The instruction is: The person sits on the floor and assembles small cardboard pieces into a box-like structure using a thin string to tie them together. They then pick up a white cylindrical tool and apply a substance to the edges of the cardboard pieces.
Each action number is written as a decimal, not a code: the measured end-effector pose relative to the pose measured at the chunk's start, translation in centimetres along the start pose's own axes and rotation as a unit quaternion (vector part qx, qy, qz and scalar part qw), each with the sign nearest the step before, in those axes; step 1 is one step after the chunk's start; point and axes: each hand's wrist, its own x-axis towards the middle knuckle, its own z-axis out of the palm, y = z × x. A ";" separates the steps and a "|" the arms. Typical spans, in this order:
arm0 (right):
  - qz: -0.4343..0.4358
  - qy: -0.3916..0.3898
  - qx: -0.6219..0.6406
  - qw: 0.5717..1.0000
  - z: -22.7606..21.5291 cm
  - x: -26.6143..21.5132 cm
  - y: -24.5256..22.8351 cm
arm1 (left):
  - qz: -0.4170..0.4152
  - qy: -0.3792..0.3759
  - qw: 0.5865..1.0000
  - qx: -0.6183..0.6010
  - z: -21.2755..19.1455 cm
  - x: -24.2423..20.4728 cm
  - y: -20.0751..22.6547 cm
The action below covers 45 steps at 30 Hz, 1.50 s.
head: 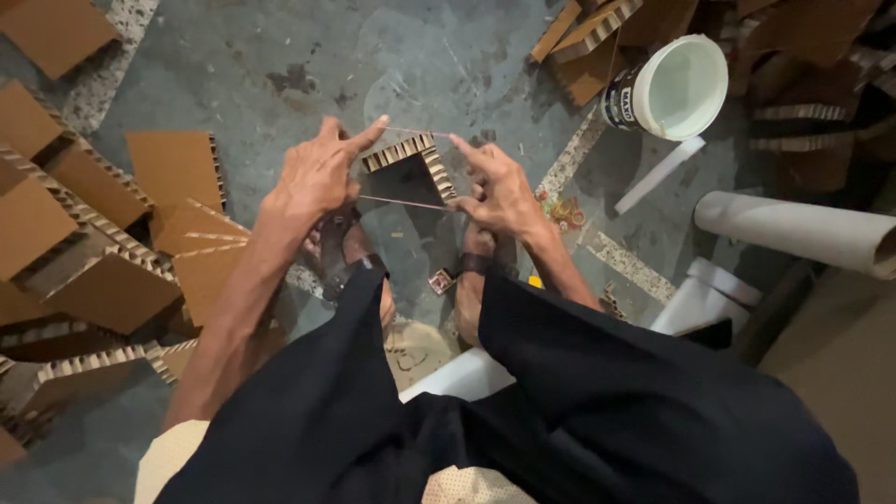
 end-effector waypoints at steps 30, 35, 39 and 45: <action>0.290 0.170 0.192 0.922 1.9 -0.2 -5.1 | 0.005 0.270 0.899 -0.344 5.0 -1.1 7.7; 0.175 0.199 0.184 0.947 3.0 0.0 -3.2 | -0.008 0.275 0.902 -0.332 5.1 -1.1 7.6; 0.199 0.205 0.143 0.948 4.1 0.0 -1.4 | -0.033 0.264 0.906 -0.330 4.8 -1.0 7.6; 0.116 0.183 0.210 0.953 4.9 0.4 -1.6 | -0.024 0.270 0.900 -0.341 4.9 -1.4 7.0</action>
